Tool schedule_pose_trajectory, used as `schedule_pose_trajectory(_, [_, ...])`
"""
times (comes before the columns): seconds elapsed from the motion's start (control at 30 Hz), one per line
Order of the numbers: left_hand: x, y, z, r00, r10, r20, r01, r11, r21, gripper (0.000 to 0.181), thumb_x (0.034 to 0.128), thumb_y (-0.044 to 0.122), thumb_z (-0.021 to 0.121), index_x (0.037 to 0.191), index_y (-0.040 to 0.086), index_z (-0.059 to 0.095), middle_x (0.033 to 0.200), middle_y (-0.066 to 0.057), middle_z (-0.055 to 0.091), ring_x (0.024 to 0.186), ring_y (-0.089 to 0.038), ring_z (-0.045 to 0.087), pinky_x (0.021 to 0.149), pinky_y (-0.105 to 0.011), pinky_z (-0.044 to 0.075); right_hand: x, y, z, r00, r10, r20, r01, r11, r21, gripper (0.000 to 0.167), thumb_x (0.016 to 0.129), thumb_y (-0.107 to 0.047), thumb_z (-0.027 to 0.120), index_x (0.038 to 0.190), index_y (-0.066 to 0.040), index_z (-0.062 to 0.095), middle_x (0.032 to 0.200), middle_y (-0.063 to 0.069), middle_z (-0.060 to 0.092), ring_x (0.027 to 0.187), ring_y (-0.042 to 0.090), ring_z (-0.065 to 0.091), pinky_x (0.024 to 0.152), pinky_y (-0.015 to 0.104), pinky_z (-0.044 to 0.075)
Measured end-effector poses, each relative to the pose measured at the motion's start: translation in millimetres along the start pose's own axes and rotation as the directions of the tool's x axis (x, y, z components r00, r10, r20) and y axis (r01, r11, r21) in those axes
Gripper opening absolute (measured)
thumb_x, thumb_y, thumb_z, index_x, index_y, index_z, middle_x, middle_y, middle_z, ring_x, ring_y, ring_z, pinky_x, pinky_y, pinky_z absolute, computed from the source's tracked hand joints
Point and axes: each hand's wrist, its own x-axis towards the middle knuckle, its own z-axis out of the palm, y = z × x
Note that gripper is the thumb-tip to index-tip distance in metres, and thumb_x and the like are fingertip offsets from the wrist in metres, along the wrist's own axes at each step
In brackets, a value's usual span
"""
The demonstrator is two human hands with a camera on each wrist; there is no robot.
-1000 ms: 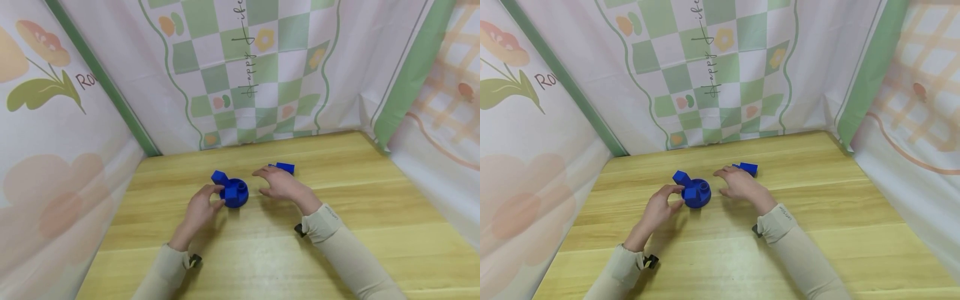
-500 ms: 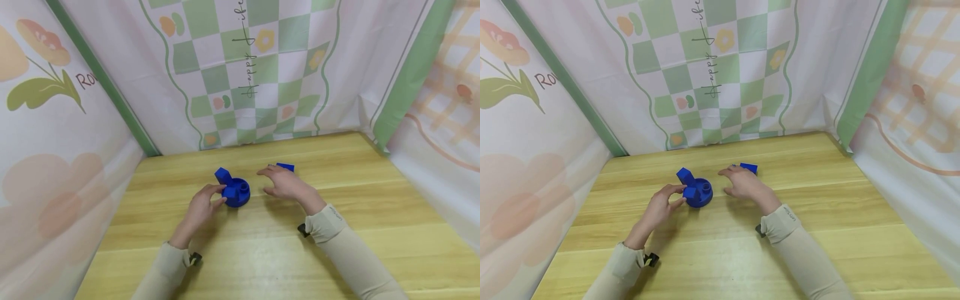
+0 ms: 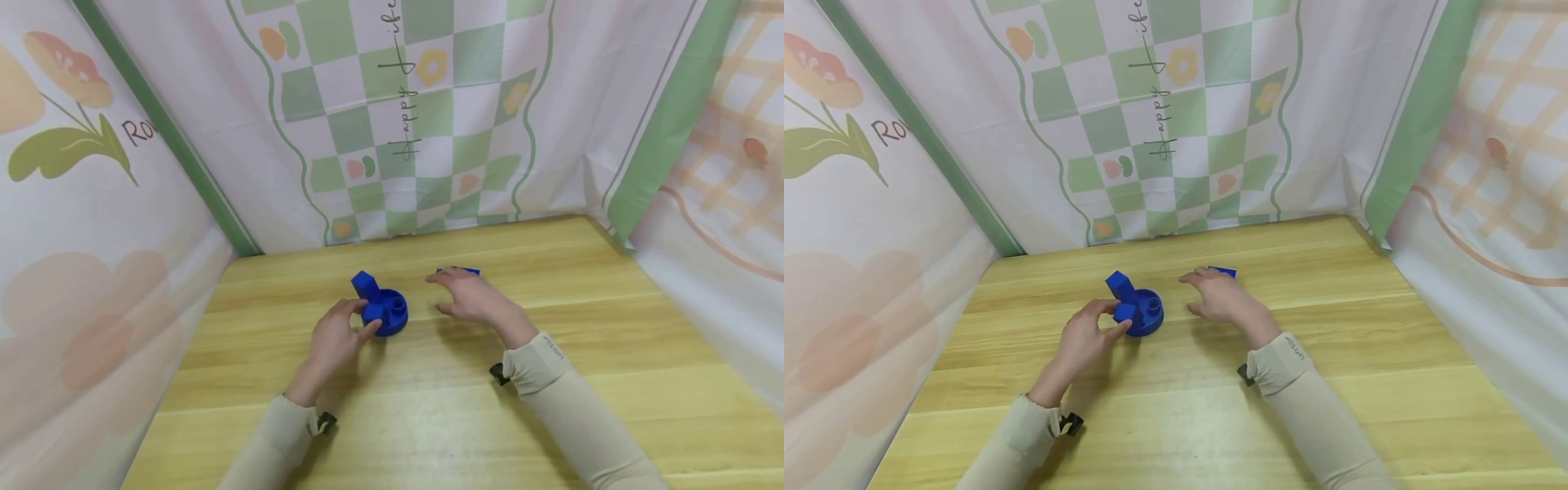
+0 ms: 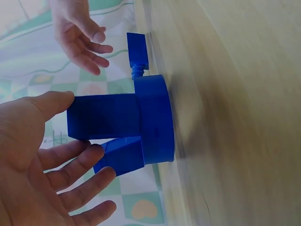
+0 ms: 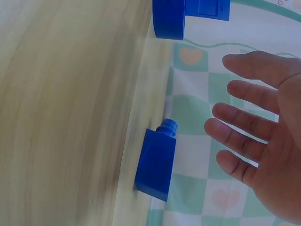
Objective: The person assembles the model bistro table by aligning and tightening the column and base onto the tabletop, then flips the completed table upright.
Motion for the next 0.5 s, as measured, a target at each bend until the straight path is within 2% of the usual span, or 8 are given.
schedule_pose_trajectory(0.13, [-1.4,0.8,-0.9,1.0,0.016,-0.019,-0.015,1.0,0.024,0.054,0.0916,0.047,0.069,0.131,0.01,0.063,0.116,-0.005,0.068,0.11,-0.028,0.067,0.09,-0.044,0.057,-0.2,1.9,-0.7,1.0,-0.013,-0.002,0.013,1.0,-0.012,0.058,0.093,-0.028,0.069,0.145,-0.011,0.051,0.148,0.023,0.05,0.14,0.043,0.043,0.112,0.058,0.04])
schedule_pose_trajectory(0.33, [-2.5,0.3,-0.9,0.999,-0.005,-0.038,0.006,1.0,0.021,0.055,0.0894,0.051,0.07,0.128,0.011,0.064,0.117,-0.006,0.069,0.109,-0.028,0.067,0.088,-0.044,0.058,-1.3,5.9,-2.3,1.0,-0.026,-0.017,0.026,1.0,-0.017,0.059,0.093,-0.028,0.069,0.145,-0.008,0.051,0.145,0.022,0.052,0.136,0.043,0.047,0.112,0.057,0.041])
schedule_pose_trajectory(0.5, [-1.6,-0.7,-0.5,0.997,0.037,-0.062,-0.035,0.999,0.036,0.05,0.0913,0.043,0.071,0.128,0.01,0.065,0.114,-0.007,0.069,0.106,-0.028,0.068,0.085,-0.044,0.058,-1.0,9.4,-3.2,0.999,-0.02,-0.025,0.019,1.0,-0.018,0.058,0.092,-0.028,0.069,0.144,-0.008,0.052,0.143,0.021,0.054,0.134,0.043,0.049,0.112,0.057,0.041])
